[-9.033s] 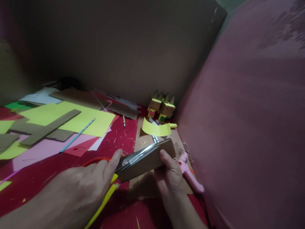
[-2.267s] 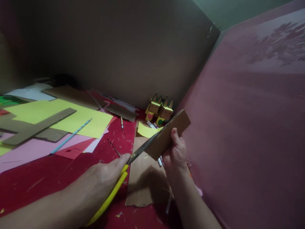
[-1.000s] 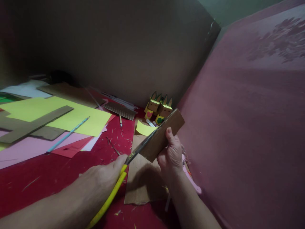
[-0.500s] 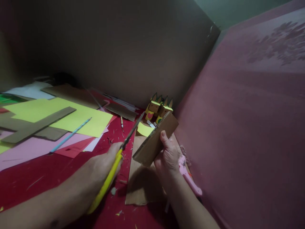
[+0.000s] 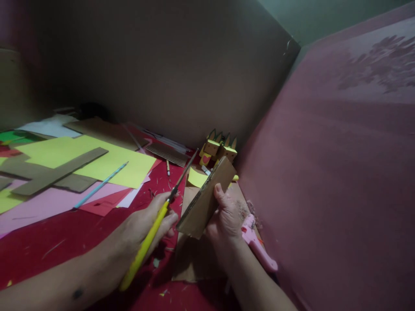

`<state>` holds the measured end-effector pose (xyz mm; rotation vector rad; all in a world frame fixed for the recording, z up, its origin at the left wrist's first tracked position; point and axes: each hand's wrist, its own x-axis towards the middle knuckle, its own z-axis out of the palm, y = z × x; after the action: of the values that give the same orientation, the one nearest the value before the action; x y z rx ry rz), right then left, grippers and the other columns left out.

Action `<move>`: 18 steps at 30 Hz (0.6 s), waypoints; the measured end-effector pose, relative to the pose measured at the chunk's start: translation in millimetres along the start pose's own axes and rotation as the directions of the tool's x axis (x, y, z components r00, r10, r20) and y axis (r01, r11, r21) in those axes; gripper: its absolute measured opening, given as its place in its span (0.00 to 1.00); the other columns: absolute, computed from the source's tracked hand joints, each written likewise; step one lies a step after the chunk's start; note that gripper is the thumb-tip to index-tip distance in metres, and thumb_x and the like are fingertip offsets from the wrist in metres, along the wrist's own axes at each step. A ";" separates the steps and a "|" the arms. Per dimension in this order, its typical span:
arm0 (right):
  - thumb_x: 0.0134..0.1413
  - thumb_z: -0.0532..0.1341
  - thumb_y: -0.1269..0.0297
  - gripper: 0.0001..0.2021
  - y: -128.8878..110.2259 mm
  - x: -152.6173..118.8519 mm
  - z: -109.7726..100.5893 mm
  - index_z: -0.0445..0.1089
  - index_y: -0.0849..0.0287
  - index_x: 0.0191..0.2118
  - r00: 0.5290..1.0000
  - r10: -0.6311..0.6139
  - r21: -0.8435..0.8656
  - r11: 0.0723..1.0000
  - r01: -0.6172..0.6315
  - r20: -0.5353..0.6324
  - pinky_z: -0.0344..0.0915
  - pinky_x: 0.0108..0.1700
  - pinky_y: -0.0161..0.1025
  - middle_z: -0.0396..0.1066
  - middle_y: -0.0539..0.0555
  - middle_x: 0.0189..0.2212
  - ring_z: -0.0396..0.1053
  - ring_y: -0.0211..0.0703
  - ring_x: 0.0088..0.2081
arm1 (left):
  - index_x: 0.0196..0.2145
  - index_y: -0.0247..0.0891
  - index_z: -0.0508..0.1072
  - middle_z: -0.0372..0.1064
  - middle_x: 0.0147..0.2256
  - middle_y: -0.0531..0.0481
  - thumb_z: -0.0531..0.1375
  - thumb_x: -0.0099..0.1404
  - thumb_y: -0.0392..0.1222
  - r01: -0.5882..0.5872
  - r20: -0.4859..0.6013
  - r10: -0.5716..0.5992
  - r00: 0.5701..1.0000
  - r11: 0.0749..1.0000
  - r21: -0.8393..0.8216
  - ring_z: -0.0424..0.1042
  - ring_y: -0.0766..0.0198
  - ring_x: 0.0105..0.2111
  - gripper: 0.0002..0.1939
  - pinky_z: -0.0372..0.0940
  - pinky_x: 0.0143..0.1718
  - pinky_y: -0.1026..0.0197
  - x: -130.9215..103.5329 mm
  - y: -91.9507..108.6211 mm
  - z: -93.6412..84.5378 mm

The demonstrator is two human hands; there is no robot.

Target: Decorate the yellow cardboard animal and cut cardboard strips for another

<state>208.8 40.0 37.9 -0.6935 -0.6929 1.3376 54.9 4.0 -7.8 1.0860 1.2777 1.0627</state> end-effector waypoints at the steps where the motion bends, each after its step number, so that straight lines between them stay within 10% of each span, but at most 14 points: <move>1: 0.42 0.73 0.57 0.18 1.2 -0.8 0.0 0.73 0.53 0.41 1.000 0.009 -0.004 1.000 -0.009 0.009 0.73 0.48 0.47 0.78 0.48 0.31 0.76 0.47 0.38 | 0.54 0.42 0.69 0.62 0.16 0.60 0.61 0.63 0.62 0.003 -0.005 -0.003 1.000 1.000 0.029 0.68 0.61 0.12 0.29 0.60 0.11 0.66 -3.2 5.9 -0.8; 7: 0.52 0.69 0.63 0.16 11.1 -19.8 4.5 0.72 0.53 0.48 0.971 0.051 -0.099 0.995 -0.028 0.235 0.73 0.46 0.43 0.80 0.48 0.37 0.77 0.43 0.36 | 0.50 0.42 0.67 0.72 0.32 0.53 0.66 0.57 0.58 -0.391 -0.046 0.401 0.915 0.908 0.149 0.74 0.60 0.31 0.29 0.70 0.34 0.62 -5.2 27.5 -14.8; 14: 0.53 0.68 0.62 0.14 11.6 -49.0 18.5 0.74 0.55 0.47 0.937 0.232 -0.308 0.940 -0.147 0.260 0.73 0.46 0.41 0.81 0.51 0.40 0.78 0.44 0.40 | 0.48 0.38 0.68 0.73 0.38 0.50 0.73 0.41 0.45 -0.219 -0.085 0.209 0.974 0.966 -0.136 0.73 0.59 0.42 0.36 0.70 0.42 0.64 -9.5 66.6 -18.6; 18: 0.55 0.66 0.64 0.12 13.3 -57.0 26.5 0.76 0.54 0.46 0.950 0.174 -0.319 0.944 -0.085 0.259 0.72 0.46 0.40 0.81 0.51 0.42 0.77 0.45 0.44 | 0.44 0.39 0.70 0.71 0.26 0.57 0.72 0.40 0.40 -0.152 0.006 0.154 0.988 0.980 -0.126 0.68 0.66 0.25 0.31 0.65 0.25 0.67 -12.1 71.0 -23.9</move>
<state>173.9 -13.9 41.1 -0.8126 -1.1192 1.4855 31.0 5.2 64.2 1.1080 1.1127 1.2303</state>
